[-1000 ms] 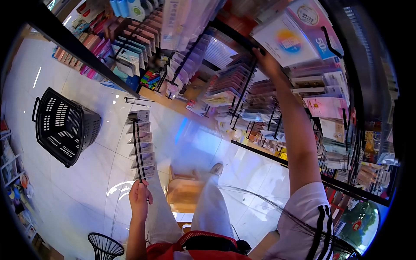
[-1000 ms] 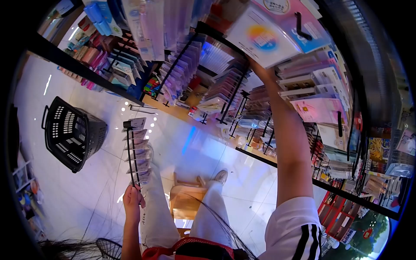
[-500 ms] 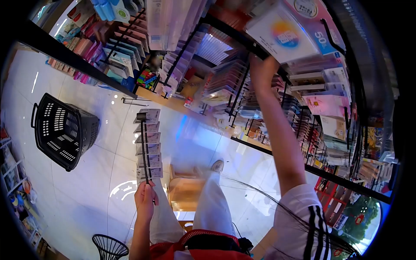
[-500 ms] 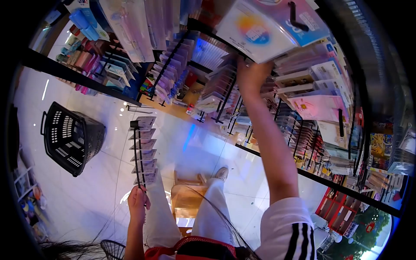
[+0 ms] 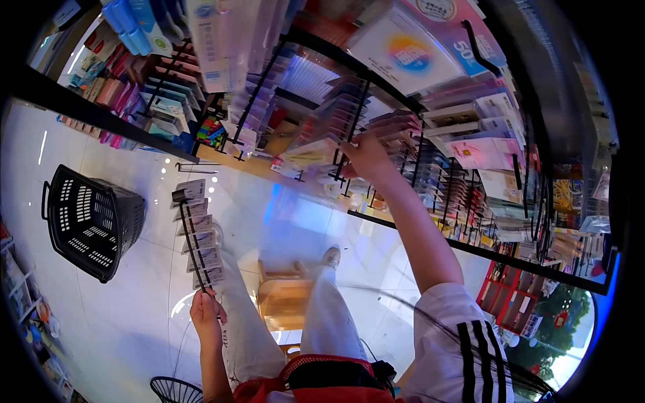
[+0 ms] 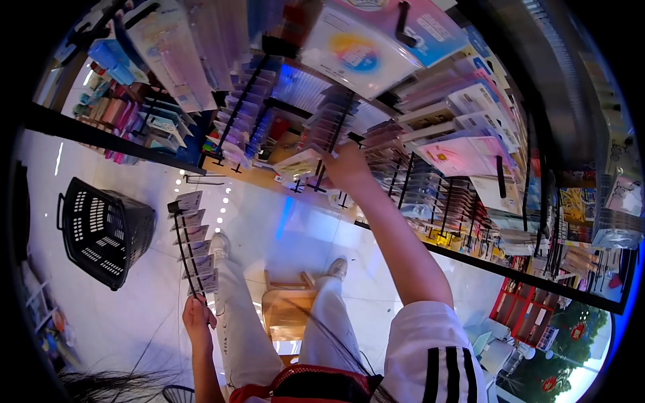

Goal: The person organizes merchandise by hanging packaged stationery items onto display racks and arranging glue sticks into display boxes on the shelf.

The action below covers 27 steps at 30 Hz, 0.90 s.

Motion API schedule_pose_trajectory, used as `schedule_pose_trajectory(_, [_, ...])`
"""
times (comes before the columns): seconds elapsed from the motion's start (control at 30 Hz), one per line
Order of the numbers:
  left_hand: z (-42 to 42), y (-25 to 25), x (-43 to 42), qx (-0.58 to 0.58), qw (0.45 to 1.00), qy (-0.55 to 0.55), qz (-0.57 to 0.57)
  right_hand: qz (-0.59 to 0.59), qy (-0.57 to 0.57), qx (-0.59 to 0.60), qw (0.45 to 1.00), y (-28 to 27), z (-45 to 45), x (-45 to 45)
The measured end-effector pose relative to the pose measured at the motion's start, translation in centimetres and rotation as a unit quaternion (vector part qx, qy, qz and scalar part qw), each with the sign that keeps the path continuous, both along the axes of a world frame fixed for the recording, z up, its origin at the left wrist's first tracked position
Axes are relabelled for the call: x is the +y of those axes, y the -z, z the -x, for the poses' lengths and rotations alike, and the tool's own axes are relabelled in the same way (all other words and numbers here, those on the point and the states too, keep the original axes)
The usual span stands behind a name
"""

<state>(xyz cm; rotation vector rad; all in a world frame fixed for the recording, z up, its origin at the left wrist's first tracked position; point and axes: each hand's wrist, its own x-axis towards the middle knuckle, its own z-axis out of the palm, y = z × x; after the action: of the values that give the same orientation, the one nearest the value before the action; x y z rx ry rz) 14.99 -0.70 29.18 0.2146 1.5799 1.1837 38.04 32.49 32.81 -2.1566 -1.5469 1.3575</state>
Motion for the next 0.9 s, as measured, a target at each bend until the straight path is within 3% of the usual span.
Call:
schedule_pose_trajectory(0.13, [-0.2, 0.0, 0.3, -0.015, 1.0, -0.012, -0.001, -0.14, -0.168, -0.171, 0.961, 3.1, 0.5, -0.5])
schedule_pose_trajectory(0.23, [-0.7, 0.0, 0.5, -0.016, 1.0, -0.009, -0.001, -0.425, -0.198, -0.233, 0.852, 4.9, 0.8, -1.8])
schedule_pose_trajectory(0.3, [-0.9, -0.1, 0.6, -0.021, 1.0, -0.002, 0.005, -0.505, -0.147, -0.162, 0.835, 5.7, 0.6, -1.8])
schedule_pose_trajectory(0.4, [-1.1, -0.1, 0.6, -0.028, 1.0, 0.008, 0.009, -0.367, -0.062, -0.059, 0.926, 5.4, 0.6, -2.3])
schedule_pose_trajectory(0.6, [-1.2, 0.5, 0.4, -0.03, 0.999, 0.025, 0.012, -0.253, 0.036, 0.076, 0.964, 2.1, 2.2, -3.0])
schedule_pose_trajectory(0.8, [-1.2, 0.4, 0.6, -0.021, 0.999, 0.029, 0.019, -0.322, -0.005, -0.045, 0.946, 1.8, 3.0, -3.1])
schedule_pose_trajectory(0.9, [-1.1, 0.3, 1.0, -0.02, 0.999, 0.03, 0.02, -0.379, -0.037, -0.015, 0.925, 2.6, 2.4, -2.5])
